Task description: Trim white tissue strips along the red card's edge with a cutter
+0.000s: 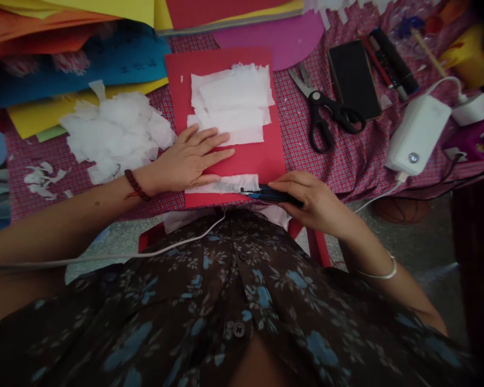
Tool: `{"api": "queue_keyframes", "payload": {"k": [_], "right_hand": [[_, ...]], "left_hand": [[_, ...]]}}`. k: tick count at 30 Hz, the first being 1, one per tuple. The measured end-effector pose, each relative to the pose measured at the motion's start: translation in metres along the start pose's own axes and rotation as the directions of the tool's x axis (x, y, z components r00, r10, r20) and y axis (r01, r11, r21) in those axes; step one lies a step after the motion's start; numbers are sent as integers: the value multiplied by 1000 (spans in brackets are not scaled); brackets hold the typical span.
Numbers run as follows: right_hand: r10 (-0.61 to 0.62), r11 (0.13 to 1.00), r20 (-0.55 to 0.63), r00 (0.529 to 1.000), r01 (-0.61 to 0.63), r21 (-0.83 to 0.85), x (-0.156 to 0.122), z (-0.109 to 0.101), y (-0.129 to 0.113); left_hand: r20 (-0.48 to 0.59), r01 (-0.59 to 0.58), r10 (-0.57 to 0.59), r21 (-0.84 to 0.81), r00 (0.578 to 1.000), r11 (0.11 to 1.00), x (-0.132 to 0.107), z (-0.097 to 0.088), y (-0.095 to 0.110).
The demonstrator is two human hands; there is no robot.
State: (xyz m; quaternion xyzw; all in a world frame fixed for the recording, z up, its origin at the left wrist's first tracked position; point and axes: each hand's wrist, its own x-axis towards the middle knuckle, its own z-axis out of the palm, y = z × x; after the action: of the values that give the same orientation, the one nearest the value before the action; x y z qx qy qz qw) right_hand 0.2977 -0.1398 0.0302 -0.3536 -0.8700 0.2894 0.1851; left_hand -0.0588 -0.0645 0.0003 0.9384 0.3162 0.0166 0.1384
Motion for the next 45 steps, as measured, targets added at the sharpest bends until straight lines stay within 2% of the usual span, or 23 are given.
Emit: {"api": "queue_keyframes", "payload": {"k": [12,16,23,27,32,37,45], "right_hand": [[-35,998,54,998,38,-42,18,4,5],[-50,993,49,998,55,-103,19,5,-3],[8,984,-9,1000,-10,-177,-11,28,-39],[48,984,-78,996,-61,-170,-26,39,-48],[69,978,-111,991,-90,-188,-28,41,-49],[49,978,-123,991,-73,-196,-24,38,-46],[36,980,-113,993,-58,-193,-20,33,-40]], "left_hand": [[-10,40,-42,-108,999,993,2,-5,5],[-8,34,-35,-94,999,995,2,-6,6],[-23,9,-10,-34,1000,999,2,-1,2],[-20,15,-15,-48,1000,999,2,0,1],[4,8,-8,-46,1000,999,1,-4,0],[32,-50,51,-22,998,999,1,-7,-1],[-4,-39,39,-12,999,999,5,-5,-7]]}}
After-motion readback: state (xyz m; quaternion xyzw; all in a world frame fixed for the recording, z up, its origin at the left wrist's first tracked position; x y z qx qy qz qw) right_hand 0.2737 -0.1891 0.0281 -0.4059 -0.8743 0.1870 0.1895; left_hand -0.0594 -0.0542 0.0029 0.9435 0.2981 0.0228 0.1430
